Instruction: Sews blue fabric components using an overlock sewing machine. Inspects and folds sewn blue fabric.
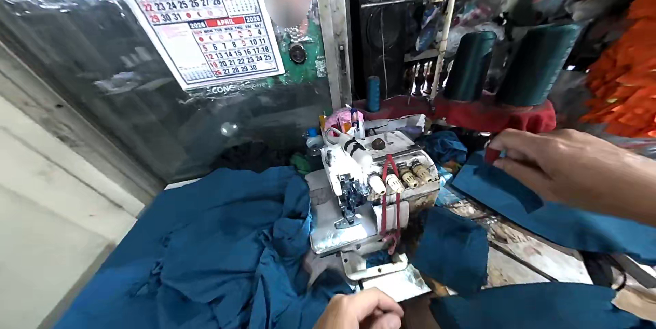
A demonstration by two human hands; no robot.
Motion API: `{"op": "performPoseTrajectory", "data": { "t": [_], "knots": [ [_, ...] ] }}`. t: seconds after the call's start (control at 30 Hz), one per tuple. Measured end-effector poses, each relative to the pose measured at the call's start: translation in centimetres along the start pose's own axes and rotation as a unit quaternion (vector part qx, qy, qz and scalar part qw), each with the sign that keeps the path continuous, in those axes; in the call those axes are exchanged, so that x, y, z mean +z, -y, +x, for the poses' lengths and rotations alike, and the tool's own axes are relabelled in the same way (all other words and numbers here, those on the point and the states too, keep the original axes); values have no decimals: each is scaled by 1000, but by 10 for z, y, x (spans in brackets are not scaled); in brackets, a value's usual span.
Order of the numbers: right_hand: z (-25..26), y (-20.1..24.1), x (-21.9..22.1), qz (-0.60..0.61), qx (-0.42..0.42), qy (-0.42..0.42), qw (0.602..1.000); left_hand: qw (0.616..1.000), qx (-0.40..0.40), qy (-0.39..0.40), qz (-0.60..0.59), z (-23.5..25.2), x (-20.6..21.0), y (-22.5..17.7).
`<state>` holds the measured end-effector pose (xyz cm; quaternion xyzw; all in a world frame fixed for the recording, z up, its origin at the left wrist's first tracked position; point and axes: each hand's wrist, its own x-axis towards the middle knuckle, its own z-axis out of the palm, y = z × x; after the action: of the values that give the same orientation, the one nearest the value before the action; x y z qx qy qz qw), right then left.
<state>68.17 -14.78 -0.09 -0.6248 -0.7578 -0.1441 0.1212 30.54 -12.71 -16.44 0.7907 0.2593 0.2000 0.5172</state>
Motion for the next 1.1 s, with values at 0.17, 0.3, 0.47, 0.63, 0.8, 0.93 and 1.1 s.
{"op": "performPoseTrajectory", "data": {
  "t": [0.17,0.3,0.47,0.63,0.8,0.93,1.1],
  "knots": [
    [-46,104,42,236,7,32,971,933,-7,-107,-344,10,52,29],
    [-75,156,90,349,72,58,932,704,-111,-118,-692,-17,86,28],
    [-109,176,125,433,170,-12,885,854,-48,-211,-474,-34,88,35],
    [-142,177,134,507,170,6,845,996,-42,-70,-46,-23,23,4],
    [-109,177,142,591,-17,56,805,945,33,202,257,6,-8,-29],
    [-105,168,151,606,-7,56,794,967,25,118,224,-7,-24,-22],
    [-111,175,158,657,77,44,748,987,-8,-152,-50,-32,9,-1]
  ]
}}
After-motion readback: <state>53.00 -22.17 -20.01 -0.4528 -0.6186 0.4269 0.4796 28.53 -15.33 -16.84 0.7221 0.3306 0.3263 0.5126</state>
